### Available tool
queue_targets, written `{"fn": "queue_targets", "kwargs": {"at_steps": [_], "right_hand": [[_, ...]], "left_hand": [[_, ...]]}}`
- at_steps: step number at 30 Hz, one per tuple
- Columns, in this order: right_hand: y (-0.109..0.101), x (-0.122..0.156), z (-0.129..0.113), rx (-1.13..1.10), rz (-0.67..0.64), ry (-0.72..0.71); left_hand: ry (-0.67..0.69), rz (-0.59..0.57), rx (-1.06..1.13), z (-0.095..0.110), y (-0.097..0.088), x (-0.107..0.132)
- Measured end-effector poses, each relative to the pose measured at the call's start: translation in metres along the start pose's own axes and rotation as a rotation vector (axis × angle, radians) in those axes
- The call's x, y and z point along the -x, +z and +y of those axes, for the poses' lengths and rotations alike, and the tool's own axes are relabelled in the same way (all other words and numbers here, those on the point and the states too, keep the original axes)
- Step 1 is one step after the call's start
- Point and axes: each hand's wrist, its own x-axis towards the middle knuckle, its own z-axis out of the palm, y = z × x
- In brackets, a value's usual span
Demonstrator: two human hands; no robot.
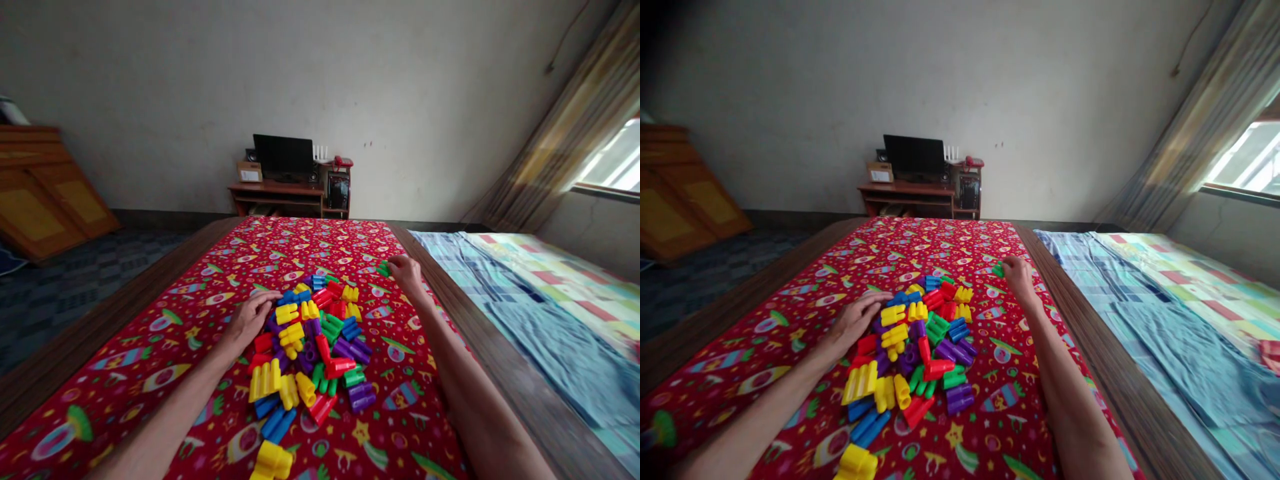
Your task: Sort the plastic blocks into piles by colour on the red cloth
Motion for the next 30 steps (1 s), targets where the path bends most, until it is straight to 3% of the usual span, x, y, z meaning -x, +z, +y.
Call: {"fn": "queue_targets", "kwargs": {"at_steps": [4,7,13,18,21,25,30], "right_hand": [[-0.012,-0.002,0.044,0.080,0.166,0.206],[-0.015,0.001,0.059,0.103,0.243,0.292],[-0.010,0.000,0.062,0.011,0.314,0.318],[-0.010,0.005,0.058,0.129,0.205,0.295],[-0.015,0.004,0.052,0.193,0.217,0.316],[-0.009,-0.001,0.021,0.147,0.159,0.157],[0.050,0.021,-0.044,-0.004,-0.267,-0.287]], "left_hand": [[0.003,0.005,-0.008,-0.004,0.001,-0.001],[-0.002,0.009,-0.016,-0.006,0.002,-0.001],[0.000,0.014,-0.010,-0.004,0.002,-0.001],[0.014,0.013,-0.016,-0.003,0.002,-0.001],[0.023,0.021,-0.019,-0.004,0.002,-0.001],[0.014,0.015,-0.017,-0.005,0.002,-0.001],[0.013,0.023,-0.026,-0.004,0.002,-0.001]]}}
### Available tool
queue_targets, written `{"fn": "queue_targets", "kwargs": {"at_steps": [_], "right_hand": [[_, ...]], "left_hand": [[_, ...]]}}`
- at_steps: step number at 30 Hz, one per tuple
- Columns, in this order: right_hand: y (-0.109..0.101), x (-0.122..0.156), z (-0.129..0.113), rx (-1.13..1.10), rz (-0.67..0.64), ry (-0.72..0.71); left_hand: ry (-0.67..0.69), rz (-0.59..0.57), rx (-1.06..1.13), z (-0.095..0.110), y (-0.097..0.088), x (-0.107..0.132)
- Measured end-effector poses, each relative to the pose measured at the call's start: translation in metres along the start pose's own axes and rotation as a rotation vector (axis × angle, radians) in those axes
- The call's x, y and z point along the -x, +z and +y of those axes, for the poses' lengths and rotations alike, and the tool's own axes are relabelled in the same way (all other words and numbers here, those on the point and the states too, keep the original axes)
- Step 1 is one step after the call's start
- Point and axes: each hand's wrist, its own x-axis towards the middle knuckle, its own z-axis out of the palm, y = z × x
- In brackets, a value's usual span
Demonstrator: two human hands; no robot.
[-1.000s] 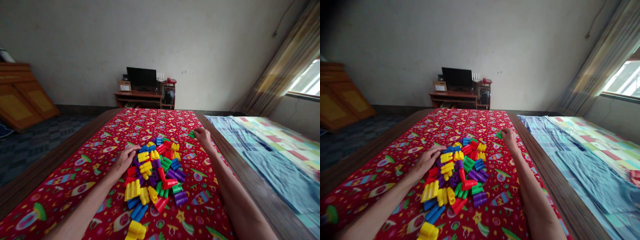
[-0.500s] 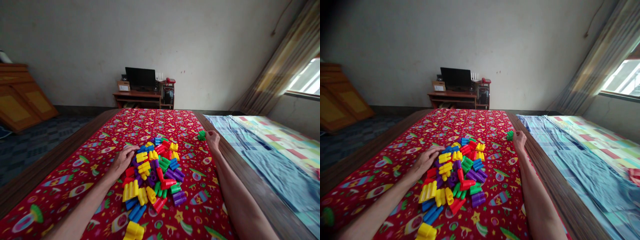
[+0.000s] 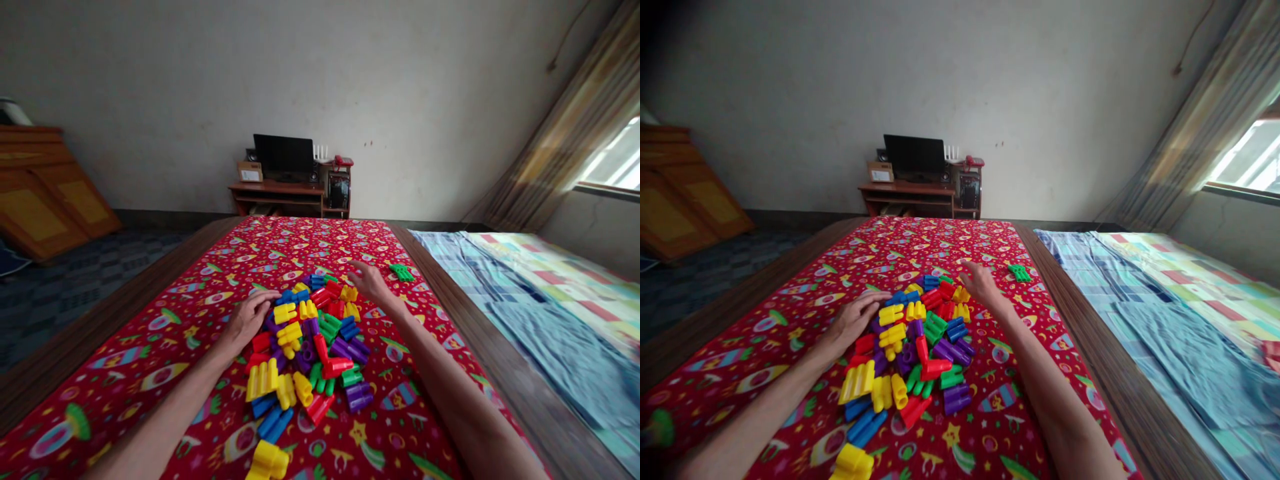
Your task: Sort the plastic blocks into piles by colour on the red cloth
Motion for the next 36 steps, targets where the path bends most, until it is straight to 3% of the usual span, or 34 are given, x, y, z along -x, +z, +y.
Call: {"fn": "queue_targets", "kwargs": {"at_steps": [3,6,10,16,21,27,30,36], "right_hand": [[0.035,0.001,-0.030,0.074,-0.195,-0.099],[0.046,0.004,-0.040,0.085,-0.232,-0.050],[0.036,0.005,-0.030,-0.032,-0.185,0.048],[0.015,0.000,0.006,-0.267,-0.170,0.117],[-0.002,0.003,0.026,-0.226,-0.123,0.186],[0.006,0.010,0.010,-0.112,-0.242,-0.058],[0.011,0.007,0.004,-0.098,-0.289,-0.055],[-0.009,0.000,0.020,-0.078,-0.033,0.067]], "left_hand": [[0.009,-0.005,0.003,0.001,-0.001,0.000],[0.009,-0.014,-0.001,0.001,-0.001,0.000],[0.004,-0.002,-0.008,0.000,0.000,0.000],[0.000,0.005,-0.005,-0.002,0.001,0.000],[-0.007,0.013,0.012,-0.005,0.003,0.000],[-0.003,-0.003,-0.001,-0.005,0.002,0.000],[-0.003,-0.017,-0.010,-0.002,0.000,0.000],[-0.005,-0.015,-0.013,0.000,-0.001,0.000]]}}
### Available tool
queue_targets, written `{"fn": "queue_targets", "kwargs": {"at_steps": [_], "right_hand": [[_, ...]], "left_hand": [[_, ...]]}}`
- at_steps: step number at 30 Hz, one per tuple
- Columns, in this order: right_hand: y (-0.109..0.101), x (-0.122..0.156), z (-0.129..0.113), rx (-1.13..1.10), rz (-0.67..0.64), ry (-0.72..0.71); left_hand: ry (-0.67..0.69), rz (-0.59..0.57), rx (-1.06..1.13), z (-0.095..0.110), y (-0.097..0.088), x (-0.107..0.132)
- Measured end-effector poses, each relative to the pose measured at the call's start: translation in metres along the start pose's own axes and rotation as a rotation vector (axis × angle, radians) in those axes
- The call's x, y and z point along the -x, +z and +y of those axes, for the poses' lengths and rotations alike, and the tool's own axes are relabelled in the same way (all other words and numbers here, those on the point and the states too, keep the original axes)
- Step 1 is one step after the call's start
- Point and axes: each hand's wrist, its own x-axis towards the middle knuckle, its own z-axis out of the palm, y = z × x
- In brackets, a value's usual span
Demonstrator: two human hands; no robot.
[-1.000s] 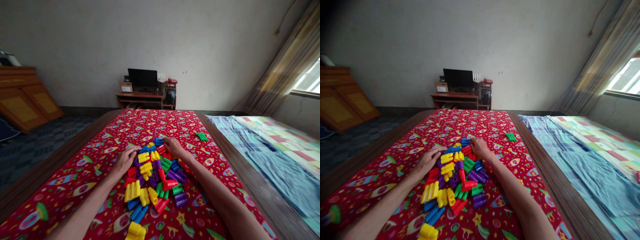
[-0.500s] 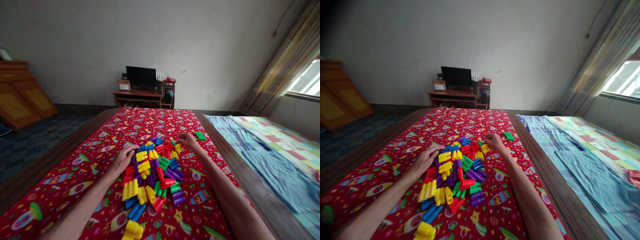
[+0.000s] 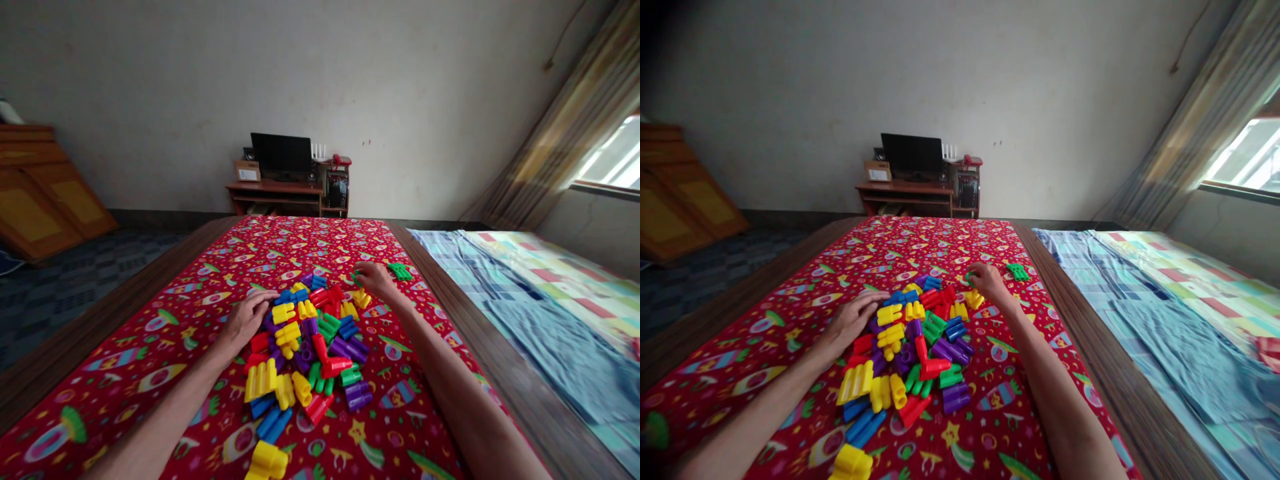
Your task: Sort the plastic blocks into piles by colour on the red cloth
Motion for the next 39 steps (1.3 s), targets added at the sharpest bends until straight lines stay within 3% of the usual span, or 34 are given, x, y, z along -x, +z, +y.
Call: {"fn": "queue_targets", "kwargs": {"at_steps": [3,8,11,13,15,19,21,25,30,32,34,39], "right_hand": [[-0.022,0.001,0.015,0.146,0.135,0.075],[-0.049,0.010,0.038,0.353,0.184,0.230],[-0.054,0.014,0.035,0.394,0.247,0.253],[-0.052,0.014,0.023,0.350,0.238,0.184],[-0.049,0.013,0.007,0.238,0.071,0.051],[-0.034,0.014,-0.018,0.098,-0.457,-0.144],[-0.026,0.017,-0.021,0.142,-0.527,-0.163],[-0.014,0.017,-0.015,0.182,-0.410,-0.173],[0.000,0.006,0.005,0.318,-0.003,-0.052],[0.009,0.004,0.014,0.330,0.085,-0.077],[0.019,0.005,0.020,0.314,0.077,-0.166],[0.026,0.006,0.018,0.192,-0.127,-0.350]], "left_hand": [[0.005,-0.002,0.001,0.000,0.000,0.000],[0.016,0.008,0.018,0.000,0.001,0.000],[0.014,0.023,0.027,-0.001,0.002,0.000],[0.008,0.023,0.028,0.000,0.003,0.000],[0.005,0.026,0.024,0.000,0.002,0.001],[0.011,0.007,0.011,0.001,0.001,0.000],[0.009,0.004,0.008,0.001,0.001,0.000],[0.010,0.016,0.010,0.000,0.001,0.000],[0.010,-0.010,-0.002,0.004,-0.002,0.000],[0.008,-0.018,-0.007,0.006,-0.003,0.000],[0.010,-0.023,-0.005,0.006,-0.003,0.000],[0.019,-0.022,-0.005,0.004,-0.003,0.000]]}}
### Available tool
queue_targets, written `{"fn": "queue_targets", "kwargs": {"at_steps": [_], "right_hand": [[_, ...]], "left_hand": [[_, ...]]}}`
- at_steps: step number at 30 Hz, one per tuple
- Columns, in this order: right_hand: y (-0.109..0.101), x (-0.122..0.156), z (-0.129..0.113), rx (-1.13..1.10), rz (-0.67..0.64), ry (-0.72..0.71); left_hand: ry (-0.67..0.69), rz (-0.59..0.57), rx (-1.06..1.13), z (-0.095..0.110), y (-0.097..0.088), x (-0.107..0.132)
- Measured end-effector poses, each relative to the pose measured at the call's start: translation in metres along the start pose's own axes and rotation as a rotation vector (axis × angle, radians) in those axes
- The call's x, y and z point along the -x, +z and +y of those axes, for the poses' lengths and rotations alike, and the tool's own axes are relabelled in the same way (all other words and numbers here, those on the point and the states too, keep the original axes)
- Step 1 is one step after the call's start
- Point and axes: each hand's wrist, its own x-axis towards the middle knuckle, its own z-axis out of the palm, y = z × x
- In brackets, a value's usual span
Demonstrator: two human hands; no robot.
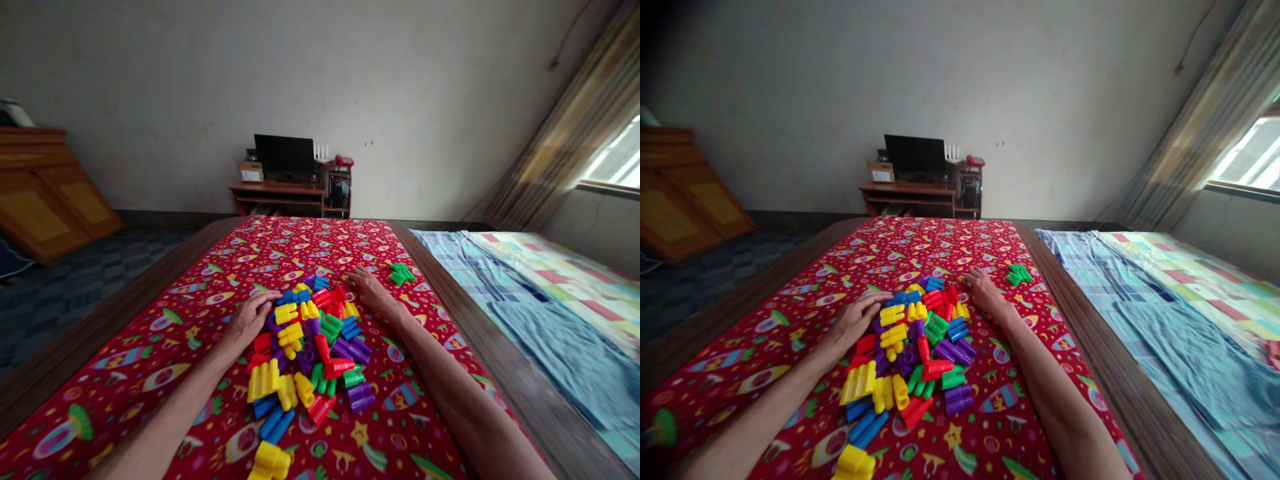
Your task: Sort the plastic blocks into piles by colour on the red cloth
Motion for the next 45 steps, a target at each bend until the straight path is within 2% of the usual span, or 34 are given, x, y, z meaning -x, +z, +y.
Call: {"fn": "queue_targets", "kwargs": {"at_steps": [2,5,8,12,15,18,22,27,31,34,38,42,45], "right_hand": [[-0.009,-0.002,-0.005,-0.045,0.077,0.029],[-0.026,-0.005,-0.019,-0.039,0.171,0.179],[-0.034,-0.005,-0.041,0.041,0.056,0.268],[-0.023,-0.003,-0.069,0.157,-0.158,0.262],[-0.019,-0.007,-0.075,0.092,-0.193,0.272],[-0.030,-0.012,-0.065,0.014,-0.055,0.336],[-0.060,-0.010,-0.035,0.015,0.155,0.432],[-0.100,0.015,0.013,0.180,0.174,0.674],[-0.117,0.036,0.042,0.114,0.055,0.800],[-0.121,0.039,0.048,-0.023,-0.010,0.767],[-0.122,0.030,0.039,-0.106,-0.099,0.638],[-0.119,0.023,0.020,-0.219,-0.368,0.499],[-0.114,0.020,0.005,-0.303,-0.555,0.459]], "left_hand": [[0.000,0.005,0.005,-0.001,0.000,0.000],[-0.001,0.003,0.008,-0.001,0.001,0.000],[-0.009,0.009,0.008,-0.001,0.002,0.000],[-0.004,0.019,0.007,-0.002,0.003,0.000],[0.004,0.020,0.007,-0.003,0.003,0.000],[0.006,0.030,0.010,-0.003,0.004,0.000],[0.001,0.033,0.006,-0.003,0.004,0.000],[-0.007,0.018,-0.003,-0.002,0.003,0.001],[0.001,0.020,0.002,-0.004,0.004,0.000],[0.006,0.030,-0.002,-0.005,0.004,0.000],[0.003,0.018,-0.005,-0.004,0.003,0.000],[-0.003,0.012,0.009,-0.001,0.002,0.000],[-0.003,0.011,0.011,-0.001,0.002,0.000]]}}
